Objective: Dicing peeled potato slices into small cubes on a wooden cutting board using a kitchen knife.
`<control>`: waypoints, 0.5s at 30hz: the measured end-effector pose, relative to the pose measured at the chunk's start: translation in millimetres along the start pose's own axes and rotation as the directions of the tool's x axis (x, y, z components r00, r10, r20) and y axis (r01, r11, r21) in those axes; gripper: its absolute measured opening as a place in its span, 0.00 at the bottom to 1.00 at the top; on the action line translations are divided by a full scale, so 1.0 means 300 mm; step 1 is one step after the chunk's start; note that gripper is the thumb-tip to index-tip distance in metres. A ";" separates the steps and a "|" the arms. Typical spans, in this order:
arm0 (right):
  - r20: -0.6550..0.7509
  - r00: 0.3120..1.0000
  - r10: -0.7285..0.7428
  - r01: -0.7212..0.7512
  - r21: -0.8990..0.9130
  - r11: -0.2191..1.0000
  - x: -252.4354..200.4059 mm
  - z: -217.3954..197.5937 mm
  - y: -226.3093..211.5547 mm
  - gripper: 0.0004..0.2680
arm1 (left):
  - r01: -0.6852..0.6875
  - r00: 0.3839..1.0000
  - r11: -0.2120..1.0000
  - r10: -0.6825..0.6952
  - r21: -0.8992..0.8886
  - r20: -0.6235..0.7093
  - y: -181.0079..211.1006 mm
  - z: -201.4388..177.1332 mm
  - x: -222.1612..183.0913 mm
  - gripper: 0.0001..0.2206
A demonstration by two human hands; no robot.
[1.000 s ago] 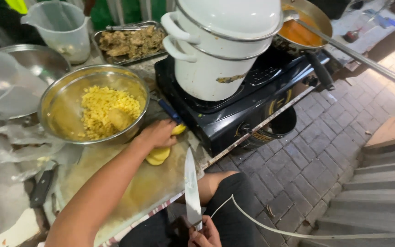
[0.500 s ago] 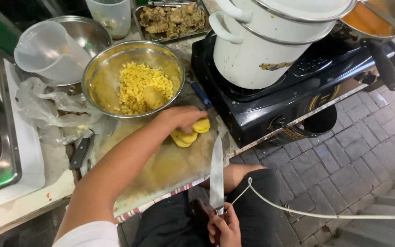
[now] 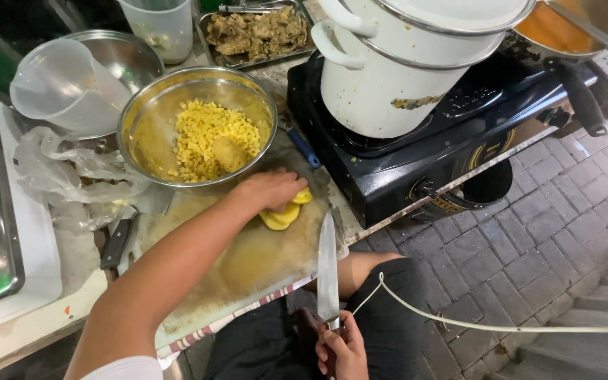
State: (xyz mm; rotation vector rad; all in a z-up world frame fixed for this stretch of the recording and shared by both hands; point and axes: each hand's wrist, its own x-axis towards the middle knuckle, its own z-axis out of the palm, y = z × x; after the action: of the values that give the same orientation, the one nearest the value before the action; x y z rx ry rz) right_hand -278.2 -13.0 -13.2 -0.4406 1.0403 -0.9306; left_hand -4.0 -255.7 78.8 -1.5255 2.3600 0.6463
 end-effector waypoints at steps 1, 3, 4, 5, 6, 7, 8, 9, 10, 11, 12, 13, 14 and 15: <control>0.011 1.000 0.009 -0.009 0.015 1.000 0.004 -0.004 0.010 0.09 | 0.004 1.000 1.000 -0.004 -0.005 -0.015 0.001 0.016 -0.002 0.20; 0.002 0.999 0.033 -0.033 0.016 0.999 -0.007 0.016 -0.006 0.09 | 0.038 0.999 0.999 -0.038 -0.012 -0.020 0.030 -0.005 -0.034 0.19; -0.007 0.998 0.059 -0.059 0.016 0.998 -0.009 0.028 -0.014 0.09 | 0.073 0.997 0.997 -0.074 -0.020 -0.023 0.043 -0.017 -0.048 0.18; -0.007 0.998 0.062 -0.062 0.014 0.998 -0.010 0.027 -0.016 0.09 | 0.075 0.997 0.997 -0.075 -0.024 -0.021 0.053 -0.021 -0.060 0.18; -0.007 0.998 0.057 -0.057 0.010 0.998 -0.011 0.027 -0.016 0.08 | 0.075 0.995 0.997 -0.076 -0.019 -0.069 0.062 -0.025 -0.072 0.18; -0.007 0.999 0.053 -0.053 0.006 0.999 -0.013 0.027 -0.015 0.08 | 0.077 0.990 0.997 -0.079 -0.016 -0.116 0.071 -0.025 -0.087 0.18; -0.006 0.998 0.059 -0.059 0.003 0.998 -0.010 0.014 -0.011 0.08 | 0.081 0.990 0.997 -0.083 -0.020 -0.113 0.077 -0.026 -0.108 0.18; 0.023 0.999 0.027 -0.027 -0.004 1.000 -0.008 0.006 -0.005 0.07 | 0.078 0.983 0.997 -0.081 -0.024 -0.163 0.081 -0.029 -0.129 0.20; 0.052 0.999 -0.004 0.005 -0.010 1.000 -0.006 -0.003 0.000 0.07 | 0.076 0.974 0.997 -0.080 -0.027 -0.212 0.087 -0.034 -0.150 0.22; 0.052 0.999 -0.008 0.008 -0.010 1.000 -0.001 -0.007 0.020 0.07 | 0.073 0.974 0.997 -0.077 -0.027 -0.215 0.076 -0.005 -0.154 0.22; 0.080 0.997 -0.021 0.022 -0.005 1.000 0.003 -0.012 0.037 0.07 | 0.111 0.950 0.992 -0.089 0.059 -0.299 0.068 0.023 -0.157 0.18; 0.092 0.994 -0.059 0.059 -0.002 0.998 0.015 -0.031 0.034 0.08 | 0.131 0.917 0.981 -0.065 0.145 -0.393 0.075 0.034 -0.124 0.15; 0.075 0.993 -0.087 0.087 -0.004 0.996 0.009 -0.026 0.032 0.08 | 0.105 0.913 0.983 -0.036 0.150 -0.407 0.060 0.089 -0.117 0.15; 0.068 0.997 -0.038 0.041 -0.043 0.998 0.007 -0.020 0.031 0.08 | 0.153 0.891 0.963 -0.037 0.222 -0.452 0.048 0.133 -0.091 0.13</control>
State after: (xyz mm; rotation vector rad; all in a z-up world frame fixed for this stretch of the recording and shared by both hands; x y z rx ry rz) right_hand -279.0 -8.8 -23.5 -0.5270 0.9957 -0.9231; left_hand -6.7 -209.3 59.4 -1.8040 2.5314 -0.0445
